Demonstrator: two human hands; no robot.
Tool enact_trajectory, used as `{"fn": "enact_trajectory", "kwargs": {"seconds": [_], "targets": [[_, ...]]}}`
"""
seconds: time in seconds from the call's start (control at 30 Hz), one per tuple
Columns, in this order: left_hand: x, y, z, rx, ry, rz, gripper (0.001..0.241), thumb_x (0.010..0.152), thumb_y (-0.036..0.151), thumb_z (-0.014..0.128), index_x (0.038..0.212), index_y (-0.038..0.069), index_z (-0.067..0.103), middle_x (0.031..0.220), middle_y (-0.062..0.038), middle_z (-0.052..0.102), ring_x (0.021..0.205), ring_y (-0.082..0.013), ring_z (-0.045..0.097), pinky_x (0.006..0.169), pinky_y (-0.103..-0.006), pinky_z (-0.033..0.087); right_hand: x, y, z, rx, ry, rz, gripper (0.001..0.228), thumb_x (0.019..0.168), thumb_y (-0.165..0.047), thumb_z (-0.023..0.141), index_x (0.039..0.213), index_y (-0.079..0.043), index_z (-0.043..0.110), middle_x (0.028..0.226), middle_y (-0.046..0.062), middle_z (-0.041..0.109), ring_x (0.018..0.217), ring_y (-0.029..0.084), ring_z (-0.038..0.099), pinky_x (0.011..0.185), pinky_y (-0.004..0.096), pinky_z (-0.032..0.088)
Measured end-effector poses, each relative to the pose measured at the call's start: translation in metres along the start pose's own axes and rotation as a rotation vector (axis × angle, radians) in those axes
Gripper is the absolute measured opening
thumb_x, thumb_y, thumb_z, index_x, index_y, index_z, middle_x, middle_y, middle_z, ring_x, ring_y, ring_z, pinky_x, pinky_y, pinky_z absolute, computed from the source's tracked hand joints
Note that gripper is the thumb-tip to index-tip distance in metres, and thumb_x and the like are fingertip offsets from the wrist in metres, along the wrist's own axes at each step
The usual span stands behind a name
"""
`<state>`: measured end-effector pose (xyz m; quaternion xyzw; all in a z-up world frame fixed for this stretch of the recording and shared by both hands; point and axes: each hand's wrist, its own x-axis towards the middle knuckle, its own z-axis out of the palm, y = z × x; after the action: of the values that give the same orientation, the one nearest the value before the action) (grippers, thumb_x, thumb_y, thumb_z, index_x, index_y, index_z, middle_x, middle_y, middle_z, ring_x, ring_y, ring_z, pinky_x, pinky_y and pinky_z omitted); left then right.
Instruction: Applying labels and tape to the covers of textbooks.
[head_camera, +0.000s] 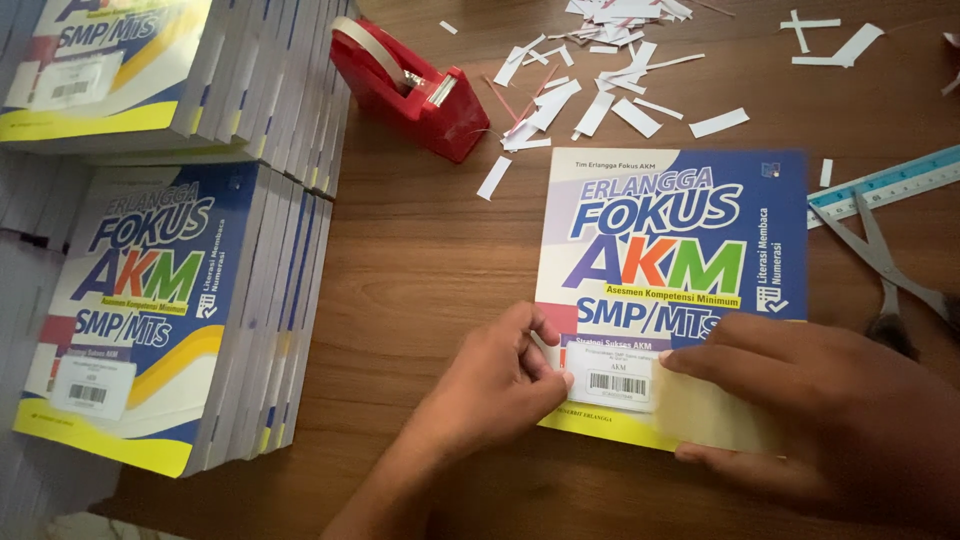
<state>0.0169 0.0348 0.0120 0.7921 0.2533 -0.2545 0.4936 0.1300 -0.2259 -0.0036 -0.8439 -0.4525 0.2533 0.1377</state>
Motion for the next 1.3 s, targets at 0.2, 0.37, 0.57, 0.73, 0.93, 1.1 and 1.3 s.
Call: {"fn": "enact_trajectory", "kwargs": {"seconds": [0.2, 0.37, 0.57, 0.73, 0.93, 1.1, 1.3], "targets": [[-0.002, 0.002, 0.002, 0.021, 0.002, -0.023, 0.024, 0.086, 0.007, 0.073, 0.108, 0.009, 0.062, 0.068, 0.001, 0.061, 0.055, -0.0083, 0.054, 0.049, -0.0224, 0.043, 0.000, -0.004, 0.000, 0.026, 0.076, -0.055, 0.070, 0.063, -0.052, 0.095, 0.125, -0.033, 0.068, 0.103, -0.010, 0.078, 0.073, 0.014, 0.082, 0.062, 0.035, 0.069], [0.000, -0.002, 0.005, 0.063, 0.065, 0.012, 0.023, 0.082, 0.009, 0.074, 0.103, 0.011, 0.065, 0.062, 0.002, 0.062, 0.050, -0.0078, 0.053, 0.047, -0.0234, 0.041, -0.001, -0.004, 0.001, 0.045, 0.093, -0.044, 0.070, 0.062, -0.053, 0.095, 0.124, -0.034, 0.069, 0.101, -0.011, 0.078, 0.074, 0.015, 0.081, 0.063, 0.036, 0.067], [-0.002, -0.003, 0.006, 0.061, 0.097, 0.043, 0.020, 0.081, 0.009, 0.073, 0.100, 0.010, 0.066, 0.061, 0.003, 0.065, 0.049, -0.0081, 0.052, 0.048, -0.0234, 0.042, 0.000, -0.007, -0.001, 0.065, 0.129, -0.048, 0.069, 0.060, -0.051, 0.096, 0.122, -0.033, 0.071, 0.098, -0.011, 0.079, 0.069, 0.017, 0.080, 0.061, 0.036, 0.065], [-0.003, 0.002, 0.005, 0.110, 0.101, 0.018, 0.019, 0.082, 0.011, 0.071, 0.100, 0.012, 0.065, 0.060, 0.003, 0.065, 0.049, -0.0082, 0.055, 0.048, -0.0239, 0.044, 0.001, -0.005, 0.000, 0.064, 0.114, -0.068, 0.068, 0.062, -0.052, 0.095, 0.122, -0.031, 0.070, 0.097, -0.009, 0.078, 0.068, 0.017, 0.081, 0.059, 0.037, 0.066], [-0.003, 0.002, 0.009, 0.177, 0.104, 0.007, 0.022, 0.081, 0.012, 0.071, 0.102, 0.015, 0.063, 0.062, 0.005, 0.069, 0.052, -0.0096, 0.061, 0.053, -0.0250, 0.048, -0.001, -0.007, 0.003, 0.030, 0.139, -0.067, 0.070, 0.061, -0.052, 0.095, 0.122, -0.031, 0.069, 0.100, -0.010, 0.077, 0.070, 0.017, 0.080, 0.061, 0.037, 0.065], [-0.002, -0.009, 0.015, 0.303, 0.133, 0.066, 0.018, 0.081, 0.016, 0.069, 0.095, 0.018, 0.059, 0.060, 0.008, 0.066, 0.052, -0.0094, 0.061, 0.057, -0.0241, 0.049, 0.000, -0.007, 0.003, 0.023, 0.143, -0.081, 0.071, 0.062, -0.052, 0.095, 0.123, -0.030, 0.068, 0.099, -0.009, 0.077, 0.069, 0.017, 0.080, 0.061, 0.036, 0.065], [0.005, -0.030, 0.017, 0.503, 0.303, 0.577, 0.013, 0.083, 0.013, 0.075, 0.094, 0.016, 0.068, 0.082, -0.001, 0.069, 0.075, -0.0193, 0.066, 0.074, -0.0366, 0.052, 0.000, -0.010, 0.001, 0.028, 0.155, -0.074, 0.068, 0.062, -0.053, 0.095, 0.121, -0.030, 0.069, 0.098, -0.009, 0.078, 0.068, 0.017, 0.079, 0.060, 0.037, 0.065]]}}
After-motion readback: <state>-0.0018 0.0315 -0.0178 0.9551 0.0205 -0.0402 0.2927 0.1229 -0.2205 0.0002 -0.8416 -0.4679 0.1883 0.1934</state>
